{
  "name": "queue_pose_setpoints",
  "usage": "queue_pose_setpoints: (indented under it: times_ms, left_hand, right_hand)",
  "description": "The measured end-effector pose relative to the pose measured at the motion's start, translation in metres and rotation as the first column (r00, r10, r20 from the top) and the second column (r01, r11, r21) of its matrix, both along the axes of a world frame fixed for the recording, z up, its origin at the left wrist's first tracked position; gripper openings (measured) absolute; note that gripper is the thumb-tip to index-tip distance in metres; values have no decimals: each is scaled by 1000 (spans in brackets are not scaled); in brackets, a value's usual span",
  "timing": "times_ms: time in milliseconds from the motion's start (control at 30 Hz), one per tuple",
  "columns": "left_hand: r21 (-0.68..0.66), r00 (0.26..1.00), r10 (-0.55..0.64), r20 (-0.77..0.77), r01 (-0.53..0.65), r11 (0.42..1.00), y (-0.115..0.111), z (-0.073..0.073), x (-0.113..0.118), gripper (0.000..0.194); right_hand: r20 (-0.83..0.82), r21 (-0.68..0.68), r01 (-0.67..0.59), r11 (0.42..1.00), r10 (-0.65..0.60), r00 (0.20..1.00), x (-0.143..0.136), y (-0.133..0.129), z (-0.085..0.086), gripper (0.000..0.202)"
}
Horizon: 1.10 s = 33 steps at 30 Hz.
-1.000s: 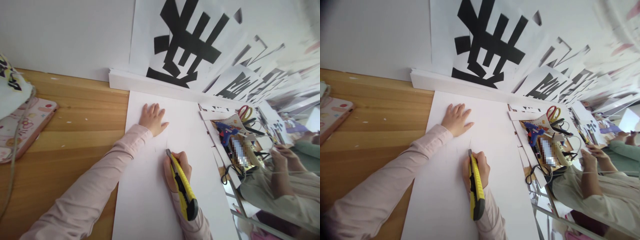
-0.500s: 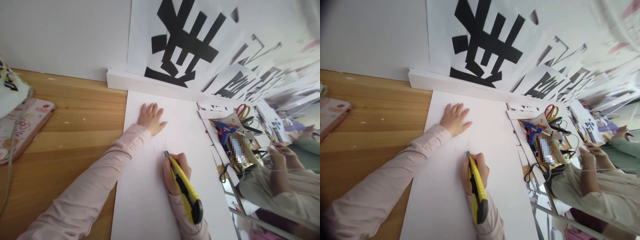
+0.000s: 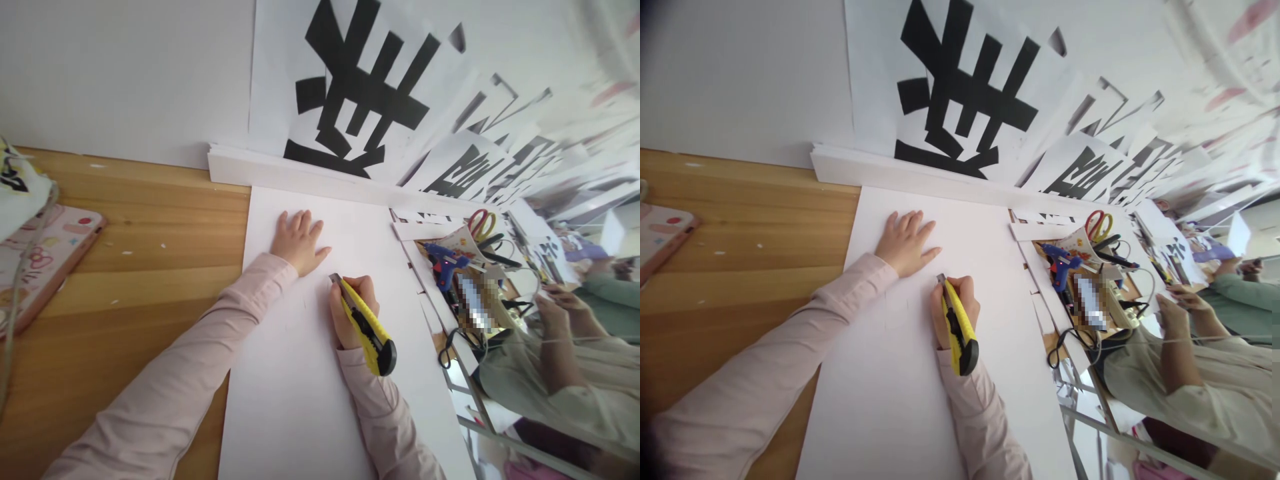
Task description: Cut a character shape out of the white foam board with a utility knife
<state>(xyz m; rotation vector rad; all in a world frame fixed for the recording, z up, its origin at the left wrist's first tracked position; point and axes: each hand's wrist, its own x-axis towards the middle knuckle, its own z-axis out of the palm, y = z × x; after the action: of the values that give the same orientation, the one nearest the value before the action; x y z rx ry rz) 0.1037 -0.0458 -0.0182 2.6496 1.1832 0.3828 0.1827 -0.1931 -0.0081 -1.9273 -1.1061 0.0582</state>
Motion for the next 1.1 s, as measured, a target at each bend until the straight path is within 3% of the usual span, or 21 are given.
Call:
queue_pose_setpoints:
  times_ms: [367, 700, 1100]
  left_hand:
    - [-7, 1000, -3, -11, 2, 1000, 0, 0, -1, 64]
    - [-4, 1000, 0, -23, 0, 1000, -1, 1, -1, 64]
    - [-9, 1000, -2, -27, 2, 1000, 0, 3, -1, 63]
  right_hand:
    - [30, -63, 25, 998, -23, 999, -5, -3, -2, 16]
    - [15, -74, -133, 988, 134, 991, -1, -3, -1, 15]
    - [21, -65, -127, 990, 129, 991, 1, -9, -7, 16]
